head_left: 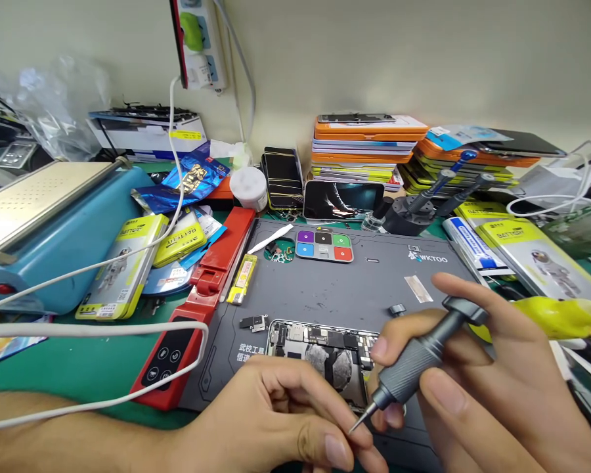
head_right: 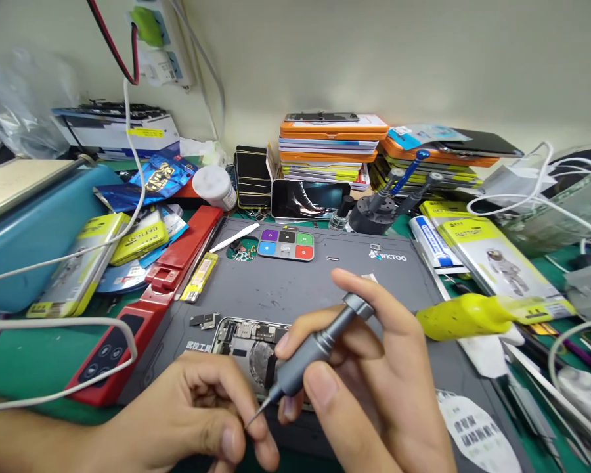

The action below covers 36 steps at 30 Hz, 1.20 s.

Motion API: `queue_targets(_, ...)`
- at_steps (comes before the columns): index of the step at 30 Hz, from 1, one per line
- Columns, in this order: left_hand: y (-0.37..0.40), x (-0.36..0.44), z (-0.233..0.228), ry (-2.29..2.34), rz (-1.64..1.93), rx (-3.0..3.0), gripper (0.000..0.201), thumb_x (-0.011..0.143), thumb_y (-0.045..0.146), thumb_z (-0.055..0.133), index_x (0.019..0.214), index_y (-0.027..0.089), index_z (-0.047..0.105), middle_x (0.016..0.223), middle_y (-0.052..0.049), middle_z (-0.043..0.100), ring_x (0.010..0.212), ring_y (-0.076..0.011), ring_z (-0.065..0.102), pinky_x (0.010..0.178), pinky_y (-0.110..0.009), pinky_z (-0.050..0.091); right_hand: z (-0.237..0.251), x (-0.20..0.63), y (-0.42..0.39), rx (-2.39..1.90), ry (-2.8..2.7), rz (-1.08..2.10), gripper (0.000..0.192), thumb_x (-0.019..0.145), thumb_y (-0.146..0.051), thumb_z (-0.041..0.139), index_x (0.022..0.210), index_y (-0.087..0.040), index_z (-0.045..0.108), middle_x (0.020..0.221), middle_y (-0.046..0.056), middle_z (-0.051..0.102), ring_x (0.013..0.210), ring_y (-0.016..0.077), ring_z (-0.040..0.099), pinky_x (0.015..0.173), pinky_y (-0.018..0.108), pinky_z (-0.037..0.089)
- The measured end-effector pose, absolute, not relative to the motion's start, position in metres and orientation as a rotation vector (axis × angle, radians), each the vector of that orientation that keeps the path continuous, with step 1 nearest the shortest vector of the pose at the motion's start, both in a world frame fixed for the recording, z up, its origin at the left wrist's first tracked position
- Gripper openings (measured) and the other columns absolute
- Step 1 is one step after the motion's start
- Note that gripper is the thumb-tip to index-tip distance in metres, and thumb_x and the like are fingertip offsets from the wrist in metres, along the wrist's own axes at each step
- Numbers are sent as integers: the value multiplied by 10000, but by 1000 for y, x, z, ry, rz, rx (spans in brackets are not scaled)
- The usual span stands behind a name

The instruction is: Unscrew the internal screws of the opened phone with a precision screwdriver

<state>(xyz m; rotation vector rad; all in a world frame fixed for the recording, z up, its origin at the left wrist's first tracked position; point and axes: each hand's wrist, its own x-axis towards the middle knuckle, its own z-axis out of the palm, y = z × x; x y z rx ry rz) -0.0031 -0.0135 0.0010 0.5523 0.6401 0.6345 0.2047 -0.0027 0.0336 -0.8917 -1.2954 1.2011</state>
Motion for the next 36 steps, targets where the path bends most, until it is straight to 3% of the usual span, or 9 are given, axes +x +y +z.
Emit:
queue_targets(10, -11, -4, 3, 630, 628, 557, 313, 820, 388, 980, 864, 137, 797, 940, -109, 866, 562, -70, 621, 570, -177, 475, 41, 197, 5, -904, -1220, 1251, 355, 1010, -281, 672, 1347, -390, 647, 869, 2, 803, 519, 199, 764, 464, 287, 670)
queue_targets(25, -14, -7, 1, 614, 627, 551, 217, 857, 305, 965, 918, 148, 829, 990, -96, 873, 613, -64, 674, 592, -153, 509, 40, 197, 5, -916, -1202, 1251, 365, 1016, -284, 655, 1364, -386, 620, 872, 6, 797, 525, 190, 756, 463, 276, 662)
queue_targets(32, -15, -6, -2, 595, 652, 541, 237, 866, 311, 967, 920, 141, 811, 983, -93, 877, 589, -50, 685, 583, -134, 543, 38, 204, -2, -908, -1200, 1364, 460, 1043, -279, 638, 1459, -455, 552, 971, 3, 769, 654, 164, 756, 585, 272, 683)
queue_targets(36, -14, -4, -1, 594, 657, 548, 275, 862, 344, 972, 911, 136, 800, 977, -93, 877, 574, -42, 674, 584, -134, 544, 38, 204, -2, -923, -1271, 1272, 458, 1048, -289, 630, 1480, -416, 546, 964, 35, 771, 611, 189, 738, 521, 310, 657)
